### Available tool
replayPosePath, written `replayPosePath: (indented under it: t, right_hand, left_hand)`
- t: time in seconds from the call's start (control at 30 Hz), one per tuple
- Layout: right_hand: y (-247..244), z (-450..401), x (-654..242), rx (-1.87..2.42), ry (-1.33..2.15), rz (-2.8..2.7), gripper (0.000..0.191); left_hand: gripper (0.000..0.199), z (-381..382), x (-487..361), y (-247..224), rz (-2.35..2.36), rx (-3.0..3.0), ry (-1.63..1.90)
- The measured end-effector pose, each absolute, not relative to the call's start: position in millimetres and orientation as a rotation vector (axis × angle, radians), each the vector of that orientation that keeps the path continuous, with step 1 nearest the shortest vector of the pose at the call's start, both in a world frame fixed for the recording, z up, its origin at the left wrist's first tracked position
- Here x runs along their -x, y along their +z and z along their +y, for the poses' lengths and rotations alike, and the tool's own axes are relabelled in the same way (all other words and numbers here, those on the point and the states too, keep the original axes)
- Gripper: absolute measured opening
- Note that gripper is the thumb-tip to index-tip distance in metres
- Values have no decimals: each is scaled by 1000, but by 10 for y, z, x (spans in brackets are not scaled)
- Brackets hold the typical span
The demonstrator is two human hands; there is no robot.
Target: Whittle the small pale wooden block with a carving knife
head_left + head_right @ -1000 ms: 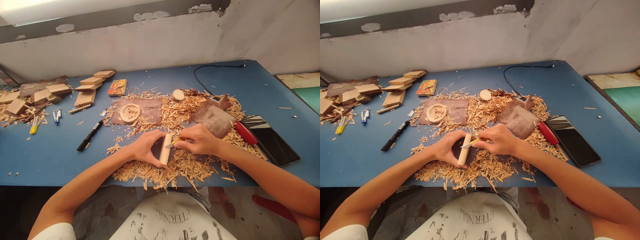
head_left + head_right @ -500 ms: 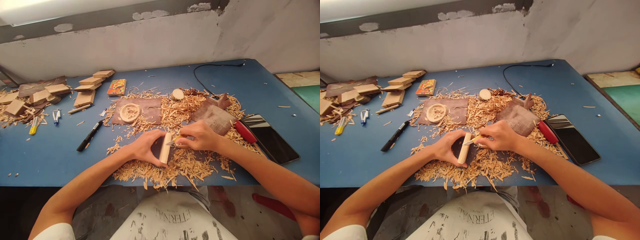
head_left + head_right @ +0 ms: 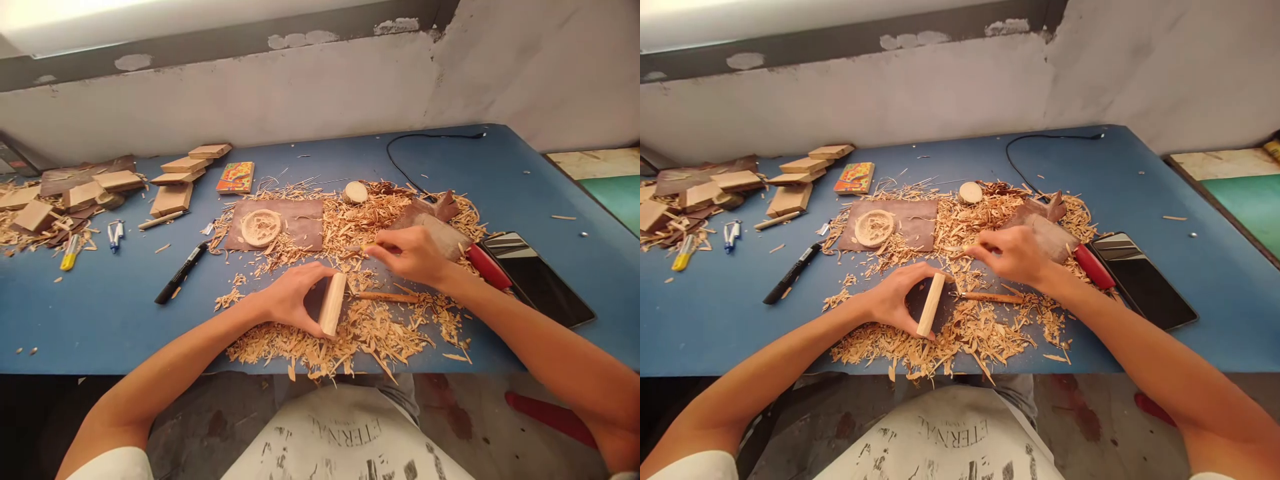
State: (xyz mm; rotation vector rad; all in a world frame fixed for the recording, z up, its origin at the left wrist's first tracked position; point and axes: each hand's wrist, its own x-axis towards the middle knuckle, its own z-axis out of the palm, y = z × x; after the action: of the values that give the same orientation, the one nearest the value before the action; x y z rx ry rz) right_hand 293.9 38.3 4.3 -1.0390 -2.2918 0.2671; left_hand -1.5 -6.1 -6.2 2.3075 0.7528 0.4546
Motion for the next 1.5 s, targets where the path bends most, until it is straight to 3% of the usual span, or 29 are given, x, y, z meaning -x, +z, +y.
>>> replayPosePath:
  t: [0.23,0.43,0.77,1.37,1.5]
  right_hand:
    - [-11,54,-2645,638,486,-2407,46]
    - [-55,67,-2614,653,557,-2435,44]
    - [-23,45,-2584,684,473,-2442,46]
    - [-93,176,-2666,636,166,-2439,49]
    - [-119,378,-2855,935,117,-2385,51]
  left_hand:
    - [88,-71,6,-77,745,-2268,502]
    - [93,-74,7,-73,775,-2217,491]
    - [86,-54,2,-20,745,-2195,499]
    - [93,-53,22,-47,789,-2234,500]
    - [93,-61,22,-34,761,-2243,482]
